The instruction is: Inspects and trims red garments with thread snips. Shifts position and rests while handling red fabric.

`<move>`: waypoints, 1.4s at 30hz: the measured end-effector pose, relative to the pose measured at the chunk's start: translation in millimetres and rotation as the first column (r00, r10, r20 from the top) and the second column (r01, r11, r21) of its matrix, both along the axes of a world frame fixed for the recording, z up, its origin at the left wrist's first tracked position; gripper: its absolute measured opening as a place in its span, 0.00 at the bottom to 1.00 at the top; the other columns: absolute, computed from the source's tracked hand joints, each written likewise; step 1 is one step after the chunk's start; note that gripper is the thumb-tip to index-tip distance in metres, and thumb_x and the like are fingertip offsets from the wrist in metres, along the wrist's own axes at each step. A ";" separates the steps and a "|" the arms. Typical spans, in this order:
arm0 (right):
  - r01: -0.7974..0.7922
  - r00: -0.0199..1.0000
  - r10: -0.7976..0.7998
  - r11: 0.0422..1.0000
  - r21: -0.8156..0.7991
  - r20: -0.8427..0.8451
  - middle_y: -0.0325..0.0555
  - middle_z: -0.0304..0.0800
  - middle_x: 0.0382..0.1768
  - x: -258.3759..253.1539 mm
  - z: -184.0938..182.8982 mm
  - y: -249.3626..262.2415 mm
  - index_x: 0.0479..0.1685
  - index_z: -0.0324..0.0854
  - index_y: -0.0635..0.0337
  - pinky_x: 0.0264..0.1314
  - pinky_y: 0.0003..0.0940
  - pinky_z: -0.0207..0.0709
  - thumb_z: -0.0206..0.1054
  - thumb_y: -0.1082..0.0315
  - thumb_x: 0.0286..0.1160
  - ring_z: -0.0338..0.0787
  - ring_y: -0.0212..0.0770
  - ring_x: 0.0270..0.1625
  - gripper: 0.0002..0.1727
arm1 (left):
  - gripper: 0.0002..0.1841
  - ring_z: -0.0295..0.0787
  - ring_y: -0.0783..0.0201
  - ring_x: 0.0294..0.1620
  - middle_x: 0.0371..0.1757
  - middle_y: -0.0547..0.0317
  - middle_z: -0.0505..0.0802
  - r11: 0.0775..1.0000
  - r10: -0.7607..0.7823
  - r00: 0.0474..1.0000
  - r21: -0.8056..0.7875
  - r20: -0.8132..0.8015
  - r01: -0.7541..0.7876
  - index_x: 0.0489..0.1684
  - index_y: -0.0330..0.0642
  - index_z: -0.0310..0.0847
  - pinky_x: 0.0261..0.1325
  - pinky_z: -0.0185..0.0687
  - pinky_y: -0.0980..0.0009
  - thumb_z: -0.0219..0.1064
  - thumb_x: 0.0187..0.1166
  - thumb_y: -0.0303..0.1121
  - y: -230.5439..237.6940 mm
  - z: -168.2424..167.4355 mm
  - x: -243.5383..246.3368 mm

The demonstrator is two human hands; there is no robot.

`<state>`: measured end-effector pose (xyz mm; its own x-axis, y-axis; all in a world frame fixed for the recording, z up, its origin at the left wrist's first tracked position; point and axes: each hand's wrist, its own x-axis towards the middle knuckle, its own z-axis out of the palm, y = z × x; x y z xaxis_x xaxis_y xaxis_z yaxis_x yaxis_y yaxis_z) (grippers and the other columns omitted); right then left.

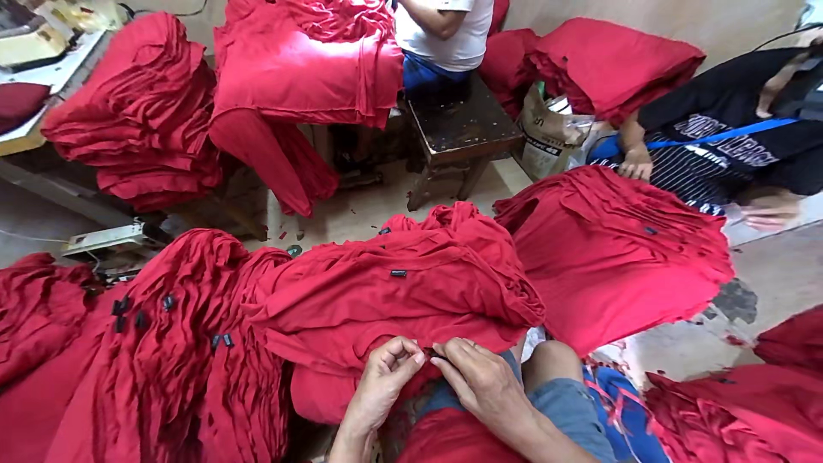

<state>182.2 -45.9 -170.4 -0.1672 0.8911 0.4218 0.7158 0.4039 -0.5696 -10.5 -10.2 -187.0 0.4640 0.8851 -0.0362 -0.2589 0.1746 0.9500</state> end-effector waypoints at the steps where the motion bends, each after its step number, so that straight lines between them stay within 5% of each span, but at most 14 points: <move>1: -0.001 1.000 0.001 0.999 0.051 0.006 0.44 0.93 0.36 0.2 -7.9 1.0 0.41 0.89 0.59 0.45 0.32 0.88 0.61 0.62 0.83 0.94 0.40 0.41 0.13 | 0.04 0.87 0.76 0.44 0.44 0.66 0.92 1.000 -0.006 1.000 0.011 0.003 0.006 0.44 0.39 0.87 0.50 0.84 0.76 0.65 0.81 0.25 0.1 -0.5 0.0; 4: 0.010 1.000 -0.010 1.000 0.005 -0.022 0.44 0.92 0.35 5.2 -8.4 2.3 0.41 0.89 0.59 0.43 0.31 0.87 0.61 0.63 0.83 0.93 0.38 0.39 0.13 | 0.05 0.87 0.75 0.46 0.47 0.65 0.91 1.000 -0.009 1.000 0.030 -0.012 0.009 0.44 0.39 0.87 0.52 0.84 0.75 0.65 0.81 0.24 -0.2 -0.2 -0.4; 7: 0.050 0.962 -0.130 0.948 -0.315 -0.238 0.49 0.94 0.41 14.6 7.6 2.9 0.53 0.85 0.67 0.46 0.33 0.85 0.67 0.59 0.80 0.91 0.36 0.39 0.17 | 0.06 0.89 0.68 0.58 0.56 0.56 0.93 0.994 0.028 0.983 0.106 -0.182 -0.009 0.43 0.34 0.89 0.62 0.87 0.70 0.66 0.81 0.26 -2.5 7.7 -7.4; 10: 0.095 0.892 -0.259 0.908 -0.408 -0.370 0.39 0.88 0.41 21.6 -4.6 8.5 0.56 0.82 0.59 0.38 0.25 0.79 0.76 0.51 0.68 0.82 0.27 0.34 0.25 | 0.07 0.89 0.67 0.62 0.59 0.57 0.93 0.968 0.072 0.910 0.248 -0.409 0.035 0.40 0.38 0.93 0.65 0.87 0.70 0.69 0.80 0.31 -4.4 21.1 -22.2; 13: 0.087 0.886 -0.279 0.885 -0.458 -0.371 0.36 0.88 0.44 26.9 -12.1 11.4 0.53 0.87 0.54 0.28 0.21 0.69 0.71 0.54 0.74 0.73 0.23 0.25 0.16 | 0.08 0.89 0.71 0.57 0.55 0.60 0.93 0.949 0.009 0.883 0.282 -0.468 0.140 0.37 0.41 0.94 0.61 0.87 0.74 0.70 0.79 0.34 -4.7 29.3 -43.7; 17: -0.022 0.927 -0.176 0.856 -0.517 -0.331 0.44 0.90 0.57 26.2 -15.2 13.3 0.61 0.89 0.55 0.52 0.35 0.83 0.61 0.51 0.84 0.89 0.34 0.49 0.21 | 0.10 0.89 0.74 0.54 0.52 0.63 0.95 0.891 -0.297 0.783 0.137 -0.547 0.433 0.42 0.42 0.94 0.60 0.85 0.73 0.72 0.78 0.38 -3.4 39.6 -72.9; 19: -0.088 0.935 -0.117 0.838 -0.538 -0.336 0.45 0.91 0.55 25.4 -16.9 15.5 0.60 0.89 0.56 0.59 0.38 0.83 0.62 0.52 0.83 0.89 0.36 0.55 0.21 | 0.13 0.86 0.77 0.38 0.43 0.65 0.94 0.884 -0.348 0.737 0.058 -0.579 0.463 0.50 0.43 0.91 0.44 0.83 0.77 0.74 0.76 0.41 -4.3 47.9 -72.4; 22: -0.133 0.920 -0.108 0.818 -0.560 -0.377 0.38 0.89 0.40 24.6 -20.3 20.0 0.42 0.90 0.55 0.48 0.28 0.80 0.65 0.59 0.80 0.86 0.28 0.42 0.12 | 0.12 0.84 0.77 0.32 0.35 0.66 0.91 0.952 -0.137 0.812 0.150 -0.568 0.266 0.47 0.42 0.88 0.38 0.82 0.77 0.71 0.79 0.41 -6.9 53.6 -53.3; 27: -0.153 0.811 -0.176 0.857 -0.492 -0.558 0.30 0.87 0.29 20.9 -13.3 29.7 0.40 0.88 0.57 0.37 0.17 0.76 0.66 0.65 0.78 0.82 0.20 0.32 0.07 | 0.14 0.89 0.67 0.52 0.47 0.60 0.93 0.934 0.191 0.686 0.344 -0.702 0.092 0.47 0.43 0.91 0.61 0.85 0.64 0.61 0.86 0.41 -2.6 38.3 -5.1; 29: -0.164 0.756 -0.200 0.863 -0.477 -0.623 0.30 0.87 0.28 20.0 -8.8 33.2 0.39 0.89 0.57 0.34 0.16 0.75 0.67 0.67 0.77 0.82 0.20 0.30 0.06 | 0.15 0.89 0.66 0.54 0.49 0.59 0.93 0.940 0.145 0.717 0.321 -0.682 0.115 0.50 0.42 0.91 0.63 0.83 0.62 0.62 0.86 0.42 -0.6 33.7 8.7; 32: -0.093 0.729 -0.225 0.903 -0.419 -0.646 0.31 0.88 0.32 17.8 -7.6 35.9 0.42 0.89 0.58 0.28 0.16 0.74 0.65 0.67 0.79 0.80 0.21 0.26 0.08 | 0.10 0.89 0.75 0.44 0.43 0.64 0.94 0.971 0.109 0.864 0.239 -0.492 0.014 0.44 0.41 0.92 0.53 0.85 0.74 0.66 0.83 0.36 3.4 24.6 23.3; 36: 0.076 0.889 -0.112 0.992 -0.098 -0.444 0.41 0.90 0.51 19.4 -11.7 31.3 0.53 0.90 0.59 0.48 0.19 0.82 0.64 0.60 0.84 0.87 0.24 0.47 0.15 | 0.09 0.86 0.77 0.35 0.34 0.65 0.93 0.986 0.166 0.968 0.021 -0.188 -0.165 0.36 0.37 0.92 0.44 0.82 0.77 0.64 0.80 0.25 12.0 13.9 29.0; 39: -0.014 0.931 0.004 1.000 -0.024 -0.365 0.40 0.92 0.45 17.0 -16.9 26.2 0.44 0.91 0.56 0.42 0.20 0.84 0.70 0.58 0.80 0.89 0.25 0.42 0.11 | 0.09 0.84 0.78 0.31 0.30 0.67 0.92 0.981 0.184 0.973 -0.041 -0.141 -0.192 0.32 0.39 0.93 0.38 0.80 0.79 0.65 0.76 0.24 14.9 11.8 29.0; 42: 0.021 0.852 -0.052 0.998 -0.066 -0.521 0.38 0.90 0.40 19.0 -19.1 26.1 0.38 0.90 0.59 0.45 0.17 0.81 0.68 0.64 0.79 0.86 0.24 0.42 0.09 | 0.09 0.81 0.79 0.28 0.27 0.68 0.91 0.977 0.200 0.970 -0.053 -0.135 -0.209 0.31 0.39 0.93 0.36 0.77 0.80 0.66 0.76 0.24 15.0 9.5 30.4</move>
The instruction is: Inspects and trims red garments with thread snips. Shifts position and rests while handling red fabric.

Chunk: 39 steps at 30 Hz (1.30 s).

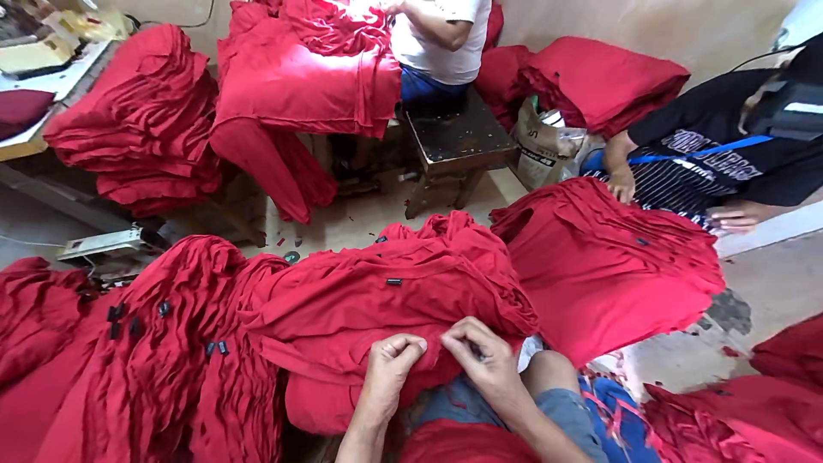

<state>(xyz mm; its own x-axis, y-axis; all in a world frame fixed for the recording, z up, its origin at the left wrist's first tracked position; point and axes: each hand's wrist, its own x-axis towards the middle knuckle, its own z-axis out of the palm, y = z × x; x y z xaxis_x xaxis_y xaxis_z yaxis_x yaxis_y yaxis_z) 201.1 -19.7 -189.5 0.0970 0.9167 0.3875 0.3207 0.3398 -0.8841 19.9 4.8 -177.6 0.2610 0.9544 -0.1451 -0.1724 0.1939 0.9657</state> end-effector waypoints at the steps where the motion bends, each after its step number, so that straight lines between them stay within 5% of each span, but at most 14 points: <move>1: 0.036 0.997 -0.037 0.999 -0.019 -0.064 0.36 0.89 0.39 3.7 1.5 1.1 0.38 0.89 0.59 0.44 0.17 0.80 0.66 0.64 0.80 0.85 0.23 0.41 0.09 | 0.09 0.81 0.79 0.27 0.27 0.68 0.90 1.000 0.014 1.000 -0.007 0.011 -0.014 0.30 0.39 0.93 0.35 0.76 0.80 0.65 0.76 0.24 0.0 -0.4 0.1; 5: 0.116 0.990 -0.114 0.993 0.015 -0.085 0.31 0.78 0.25 10.2 5.2 0.6 0.24 0.79 0.57 0.33 0.13 0.71 0.59 0.62 0.86 0.77 0.18 0.29 0.18 | 0.10 0.79 0.79 0.25 0.24 0.68 0.88 0.996 0.051 0.997 -0.069 0.052 -0.047 0.29 0.39 0.91 0.32 0.75 0.81 0.64 0.77 0.24 2.4 -1.4 0.0; 9: -0.026 0.951 -0.003 0.995 0.092 0.310 0.44 0.94 0.44 -1.5 3.5 -6.8 0.46 0.90 0.58 0.40 0.29 0.87 0.72 0.54 0.77 0.92 0.33 0.40 0.16 | 0.09 0.79 0.78 0.24 0.23 0.68 0.87 0.996 0.041 0.998 -0.080 0.039 -0.038 0.31 0.38 0.90 0.31 0.76 0.80 0.64 0.78 0.24 5.9 1.2 3.6; 11: -0.055 0.924 0.009 0.993 0.108 0.383 0.48 0.96 0.38 -6.8 6.5 -8.5 0.39 0.92 0.60 0.39 0.36 0.88 0.71 0.64 0.76 0.95 0.40 0.37 0.09 | 0.08 0.79 0.77 0.24 0.24 0.67 0.87 0.997 0.055 0.999 -0.056 0.002 -0.054 0.34 0.36 0.90 0.31 0.76 0.80 0.63 0.79 0.24 8.0 1.8 4.7; 16: -0.465 0.884 0.466 0.885 -0.025 0.041 0.39 0.86 0.25 9.5 6.9 -7.4 0.30 0.86 0.62 0.32 0.16 0.75 0.70 0.62 0.80 0.81 0.22 0.28 0.14 | 0.08 0.77 0.78 0.24 0.24 0.68 0.86 0.994 0.104 0.994 -0.036 -0.014 -0.105 0.34 0.37 0.88 0.31 0.74 0.80 0.63 0.81 0.25 12.8 0.2 2.0; 19: -0.309 0.950 0.311 0.944 -0.113 -0.001 0.35 0.73 0.16 4.7 6.4 -12.3 0.19 0.76 0.59 0.24 0.18 0.62 0.68 0.51 0.81 0.70 0.21 0.21 0.25 | 0.08 0.78 0.78 0.24 0.25 0.67 0.87 0.993 0.106 0.994 -0.047 -0.006 -0.106 0.34 0.36 0.88 0.31 0.75 0.80 0.63 0.82 0.25 13.5 0.3 3.0; 21: -0.099 0.982 0.128 0.976 -0.195 0.140 0.34 0.83 0.24 -2.4 5.1 -10.7 0.33 0.85 0.56 0.29 0.27 0.76 0.69 0.45 0.76 0.80 0.26 0.26 0.21 | 0.08 0.80 0.77 0.26 0.26 0.65 0.88 0.996 0.078 0.997 -0.038 -0.011 -0.079 0.35 0.36 0.88 0.33 0.77 0.79 0.63 0.81 0.24 12.1 1.4 4.2; 23: -0.043 0.968 0.097 0.973 -0.228 0.232 0.38 0.91 0.33 -8.4 5.1 -6.0 0.44 0.88 0.56 0.39 0.34 0.85 0.69 0.53 0.77 0.88 0.32 0.34 0.15 | 0.08 0.82 0.76 0.28 0.28 0.65 0.88 0.999 0.049 0.998 -0.004 -0.036 -0.049 0.36 0.35 0.88 0.35 0.78 0.78 0.63 0.82 0.25 11.1 2.1 5.3; 26: -0.050 0.951 0.097 0.985 -0.163 0.293 0.37 0.91 0.32 -11.4 7.8 -4.4 0.40 0.88 0.55 0.36 0.31 0.85 0.66 0.61 0.78 0.89 0.29 0.32 0.09 | 0.08 0.84 0.74 0.32 0.31 0.63 0.90 0.998 0.042 0.995 0.040 -0.090 -0.038 0.38 0.35 0.87 0.39 0.81 0.76 0.62 0.84 0.27 11.4 0.8 4.2; 30: -0.047 0.946 0.117 0.972 -0.230 0.301 0.34 0.85 0.25 -5.4 17.1 -9.7 0.34 0.85 0.53 0.30 0.29 0.79 0.65 0.59 0.73 0.84 0.28 0.28 0.09 | 0.09 0.84 0.74 0.30 0.29 0.63 0.89 0.997 0.050 0.982 0.066 -0.180 -0.039 0.38 0.37 0.88 0.38 0.81 0.76 0.62 0.85 0.29 9.2 -3.5 6.7; 35: -0.151 0.986 0.099 0.868 -0.472 -0.133 0.34 0.84 0.27 -3.7 44.0 -5.3 0.37 0.86 0.61 0.33 0.19 0.74 0.64 0.67 0.77 0.79 0.22 0.27 0.08 | 0.11 0.88 0.74 0.37 0.37 0.63 0.92 0.983 -0.060 0.991 0.165 -0.116 0.079 0.57 0.35 0.76 0.43 0.85 0.74 0.63 0.79 0.24 3.8 0.7 1.6; 39: -0.205 0.973 0.151 0.912 -0.355 -0.175 0.32 0.83 0.25 -6.8 31.1 3.2 0.34 0.86 0.58 0.30 0.19 0.75 0.66 0.67 0.75 0.80 0.22 0.26 0.06 | 0.11 0.88 0.73 0.41 0.42 0.62 0.90 0.926 -0.155 0.969 0.313 -0.193 0.211 0.49 0.36 0.81 0.47 0.87 0.73 0.70 0.70 0.25 -1.8 -3.1 -9.5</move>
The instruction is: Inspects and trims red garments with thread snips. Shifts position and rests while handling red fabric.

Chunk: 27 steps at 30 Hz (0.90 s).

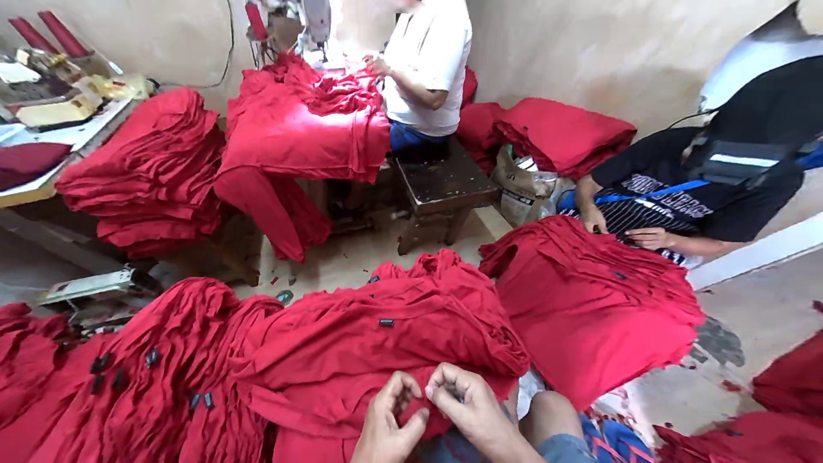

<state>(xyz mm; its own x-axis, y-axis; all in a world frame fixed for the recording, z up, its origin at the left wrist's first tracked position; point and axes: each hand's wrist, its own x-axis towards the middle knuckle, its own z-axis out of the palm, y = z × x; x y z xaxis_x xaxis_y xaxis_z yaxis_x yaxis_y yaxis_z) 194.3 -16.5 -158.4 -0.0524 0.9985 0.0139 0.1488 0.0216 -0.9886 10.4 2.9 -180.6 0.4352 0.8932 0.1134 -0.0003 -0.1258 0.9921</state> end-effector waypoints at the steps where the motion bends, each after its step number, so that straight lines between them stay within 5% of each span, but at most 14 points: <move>1: -0.021 0.998 0.021 1.000 0.013 0.053 0.34 0.84 0.25 -2.3 1.4 -0.6 0.35 0.86 0.58 0.32 0.22 0.76 0.66 0.66 0.75 0.81 0.24 0.28 0.07 | 0.11 0.88 0.72 0.42 0.42 0.60 0.91 0.999 0.022 0.997 0.034 -0.070 -0.019 0.48 0.36 0.83 0.49 0.87 0.73 0.73 0.70 0.26 -1.6 0.6 0.3; 4: -0.046 0.973 0.036 0.998 0.039 0.226 0.41 0.86 0.26 -11.1 7.4 -5.1 0.36 0.87 0.60 0.35 0.33 0.79 0.67 0.63 0.75 0.84 0.32 0.30 0.09 | 0.08 0.92 0.70 0.44 0.41 0.56 0.94 0.960 0.173 0.957 0.256 -0.233 -0.111 0.44 0.34 0.88 0.53 0.89 0.71 0.70 0.74 0.29 -4.8 -0.8 6.0; 7: -0.033 0.959 0.002 0.994 0.106 0.282 0.40 0.86 0.26 -10.3 5.5 -9.5 0.35 0.87 0.58 0.32 0.31 0.78 0.68 0.63 0.73 0.84 0.31 0.28 0.08 | 0.09 0.93 0.73 0.43 0.40 0.57 0.96 0.913 0.270 0.935 0.370 -0.231 -0.172 0.41 0.35 0.90 0.52 0.89 0.74 0.64 0.80 0.28 -3.3 -5.3 8.5; 9: -0.112 0.942 0.090 0.992 0.051 0.322 0.39 0.84 0.23 -0.8 8.8 -11.8 0.33 0.86 0.57 0.30 0.32 0.76 0.67 0.61 0.73 0.82 0.32 0.27 0.09 | 0.11 0.90 0.75 0.38 0.37 0.60 0.94 0.922 0.292 0.927 0.327 -0.234 -0.208 0.40 0.36 0.90 0.47 0.87 0.76 0.62 0.85 0.31 -1.9 -3.0 6.8; 13: -0.402 0.770 0.437 0.898 -0.179 0.465 0.48 0.90 0.31 23.1 18.1 -17.8 0.42 0.86 0.58 0.42 0.58 0.82 0.71 0.56 0.74 0.91 0.49 0.37 0.13 | 0.11 0.80 0.77 0.29 0.28 0.66 0.85 0.968 0.252 0.950 0.043 -0.184 -0.248 0.39 0.39 0.85 0.35 0.78 0.78 0.58 0.88 0.32 -3.6 5.5 -2.3; 16: -0.312 0.768 0.323 0.943 -0.117 0.553 0.49 0.91 0.36 22.7 18.8 -24.1 0.56 0.80 0.58 0.39 0.58 0.84 0.70 0.44 0.75 0.92 0.52 0.37 0.26 | 0.11 0.80 0.77 0.33 0.32 0.67 0.85 0.969 0.217 0.976 -0.113 -0.020 -0.218 0.37 0.40 0.82 0.40 0.78 0.78 0.55 0.88 0.31 -3.8 1.8 -9.6; 18: -0.217 0.776 0.193 0.976 -0.034 0.600 0.49 0.91 0.38 16.0 19.1 -23.3 0.61 0.78 0.60 0.39 0.53 0.86 0.62 0.47 0.83 0.93 0.49 0.38 0.24 | 0.11 0.82 0.76 0.36 0.35 0.66 0.88 0.966 0.217 0.975 -0.154 0.043 -0.208 0.37 0.41 0.83 0.42 0.79 0.77 0.55 0.87 0.30 -4.3 0.4 -12.7; 21: -0.113 0.745 -0.043 0.975 0.190 0.665 0.45 0.89 0.36 3.8 17.6 -18.3 0.51 0.81 0.58 0.32 0.43 0.86 0.60 0.53 0.83 0.92 0.43 0.33 0.17 | 0.11 0.83 0.75 0.38 0.37 0.66 0.89 0.971 0.198 0.976 -0.155 0.094 -0.182 0.37 0.41 0.84 0.45 0.80 0.76 0.56 0.86 0.29 -6.0 0.6 -15.4; 24: -0.129 0.746 0.005 0.982 0.137 0.666 0.59 0.93 0.47 -4.6 44.0 -15.7 0.51 0.86 0.67 0.45 0.53 0.87 0.64 0.61 0.83 0.95 0.57 0.46 0.16 | 0.10 0.84 0.76 0.39 0.37 0.66 0.89 0.980 0.170 0.981 -0.124 0.090 -0.158 0.40 0.39 0.86 0.47 0.81 0.77 0.57 0.86 0.28 -6.8 5.2 -15.6; 27: -0.156 0.710 -0.057 0.959 0.236 0.702 0.56 0.94 0.43 -9.6 34.1 -12.7 0.48 0.89 0.65 0.43 0.49 0.88 0.65 0.62 0.81 0.96 0.54 0.44 0.15 | 0.09 0.86 0.75 0.42 0.39 0.65 0.90 0.986 0.147 0.986 -0.094 0.084 -0.139 0.41 0.38 0.86 0.50 0.83 0.76 0.58 0.86 0.28 -7.6 6.1 -15.5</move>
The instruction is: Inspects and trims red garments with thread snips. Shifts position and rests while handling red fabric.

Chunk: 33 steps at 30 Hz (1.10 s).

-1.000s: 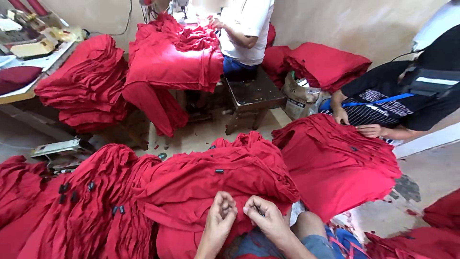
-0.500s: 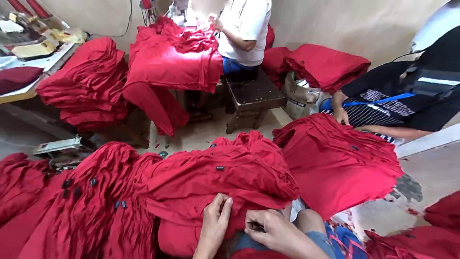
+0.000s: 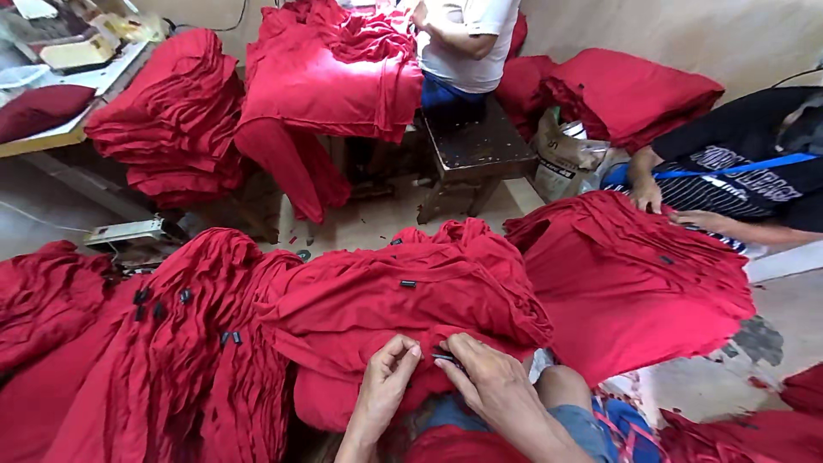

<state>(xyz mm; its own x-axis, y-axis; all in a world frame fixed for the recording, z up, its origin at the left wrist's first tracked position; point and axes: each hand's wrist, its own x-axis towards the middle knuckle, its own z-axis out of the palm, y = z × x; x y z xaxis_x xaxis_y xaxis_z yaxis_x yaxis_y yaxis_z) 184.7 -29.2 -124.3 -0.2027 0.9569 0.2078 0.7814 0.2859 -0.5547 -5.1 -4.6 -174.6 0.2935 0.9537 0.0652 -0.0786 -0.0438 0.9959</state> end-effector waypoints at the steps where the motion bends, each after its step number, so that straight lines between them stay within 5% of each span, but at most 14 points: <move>1: 0.005 0.999 -0.010 0.992 0.126 0.040 0.48 0.93 0.37 -0.6 -15.2 2.5 0.44 0.89 0.60 0.35 0.42 0.88 0.64 0.59 0.79 0.95 0.47 0.38 0.14 | 0.10 0.86 0.75 0.43 0.40 0.64 0.91 1.000 -0.006 1.000 0.003 -0.001 0.006 0.42 0.38 0.86 0.50 0.83 0.75 0.58 0.86 0.28 -0.2 -0.5 -0.1; 5: -0.008 0.998 -0.008 0.969 0.246 0.062 0.42 0.90 0.30 -1.1 -33.2 6.8 0.36 0.88 0.56 0.29 0.37 0.85 0.60 0.58 0.82 0.92 0.41 0.31 0.14 | 0.09 0.86 0.75 0.44 0.43 0.63 0.91 1.000 -0.019 1.000 0.014 -0.003 0.019 0.42 0.37 0.87 0.50 0.83 0.76 0.60 0.86 0.29 -1.9 -1.5 -1.0; 10: 0.046 0.998 -0.044 0.998 0.047 -0.046 0.40 0.90 0.29 13.3 -31.5 6.9 0.40 0.87 0.54 0.26 0.42 0.83 0.64 0.54 0.79 0.90 0.40 0.28 0.14 | 0.13 0.86 0.68 0.66 0.59 0.53 0.92 0.981 -0.162 0.956 0.066 -0.243 0.183 0.37 0.35 0.90 0.69 0.82 0.70 0.61 0.85 0.33 0.4 6.5 -17.7; 13: 0.137 0.958 -0.171 0.978 -0.159 -0.229 0.46 0.91 0.45 23.3 -32.9 11.6 0.56 0.84 0.58 0.42 0.45 0.86 0.75 0.45 0.68 0.90 0.42 0.42 0.28 | 0.12 0.89 0.74 0.52 0.53 0.59 0.93 0.990 -0.139 0.963 -0.031 -0.233 0.135 0.45 0.36 0.88 0.57 0.85 0.73 0.60 0.86 0.34 1.4 6.6 -20.0; 15: 0.114 0.913 -0.226 0.941 -0.319 -0.340 0.44 0.92 0.57 26.4 -41.3 17.2 0.67 0.81 0.58 0.54 0.43 0.85 0.73 0.45 0.70 0.91 0.39 0.55 0.32 | 0.08 0.88 0.74 0.39 0.42 0.62 0.92 0.996 -0.046 0.980 -0.087 -0.194 0.029 0.49 0.37 0.83 0.44 0.85 0.75 0.64 0.84 0.32 2.4 5.7 -10.0; 17: -0.005 0.872 -0.226 0.883 -0.469 -0.433 0.46 0.92 0.60 27.4 -53.2 23.2 0.72 0.79 0.60 0.58 0.42 0.85 0.67 0.48 0.79 0.91 0.38 0.58 0.30 | 0.12 0.91 0.70 0.38 0.41 0.60 0.93 0.993 0.036 0.987 -0.104 -0.157 -0.053 0.56 0.35 0.79 0.45 0.88 0.72 0.68 0.79 0.28 4.6 4.0 1.3; 19: -0.095 0.836 -0.220 0.844 -0.527 -0.503 0.45 0.92 0.53 23.7 -61.4 26.0 0.66 0.84 0.61 0.56 0.37 0.83 0.64 0.53 0.82 0.90 0.35 0.51 0.24 | 0.14 0.92 0.68 0.38 0.41 0.59 0.94 0.986 0.146 0.973 -0.059 -0.179 -0.158 0.57 0.35 0.79 0.44 0.89 0.72 0.70 0.76 0.26 5.0 0.5 10.7; 22: -0.065 0.755 -0.235 0.902 -0.426 -0.613 0.32 0.87 0.30 17.3 -68.3 27.0 0.42 0.88 0.58 0.38 0.20 0.75 0.68 0.64 0.75 0.81 0.21 0.32 0.08 | 0.11 0.95 0.66 0.40 0.40 0.58 0.96 0.960 0.281 0.942 0.070 -0.182 -0.273 0.56 0.33 0.82 0.47 0.92 0.69 0.68 0.78 0.25 2.1 2.6 12.3; 25: -0.026 0.661 -0.226 0.946 -0.323 -0.715 0.31 0.88 0.34 20.0 -66.9 26.4 0.40 0.89 0.57 0.36 0.17 0.75 0.69 0.68 0.74 0.82 0.21 0.32 0.06 | 0.11 0.95 0.63 0.38 0.39 0.56 0.95 0.953 0.291 0.957 0.094 -0.021 -0.287 0.54 0.31 0.81 0.47 0.93 0.67 0.67 0.76 0.20 -1.3 7.7 -2.9; 29: 0.007 0.638 -0.179 0.974 -0.227 -0.749 0.33 0.90 0.40 21.9 -63.3 23.7 0.41 0.92 0.57 0.33 0.14 0.74 0.70 0.69 0.71 0.81 0.20 0.33 0.06 | 0.11 0.93 0.69 0.36 0.36 0.62 0.94 0.999 -0.032 0.972 0.020 0.233 0.028 0.58 0.41 0.82 0.45 0.90 0.70 0.69 0.81 0.28 -0.6 12.9 -36.4; 31: 0.019 0.642 -0.150 0.983 -0.180 -0.752 0.34 0.91 0.42 21.2 -63.6 22.0 0.41 0.93 0.57 0.35 0.14 0.75 0.71 0.69 0.70 0.82 0.20 0.34 0.07 | 0.10 0.92 0.72 0.38 0.38 0.65 0.94 0.992 -0.003 0.995 0.128 0.097 -0.010 0.49 0.43 0.88 0.48 0.90 0.73 0.64 0.86 0.38 2.7 14.6 -39.2; 33: 0.041 0.649 -0.141 0.988 -0.150 -0.748 0.35 0.91 0.42 20.2 -63.4 21.3 0.40 0.93 0.57 0.34 0.14 0.74 0.72 0.69 0.69 0.82 0.21 0.34 0.06 | 0.14 0.90 0.71 0.46 0.42 0.63 0.93 0.965 0.139 0.977 0.242 -0.159 -0.098 0.40 0.40 0.90 0.55 0.87 0.72 0.60 0.88 0.37 5.7 18.6 -30.8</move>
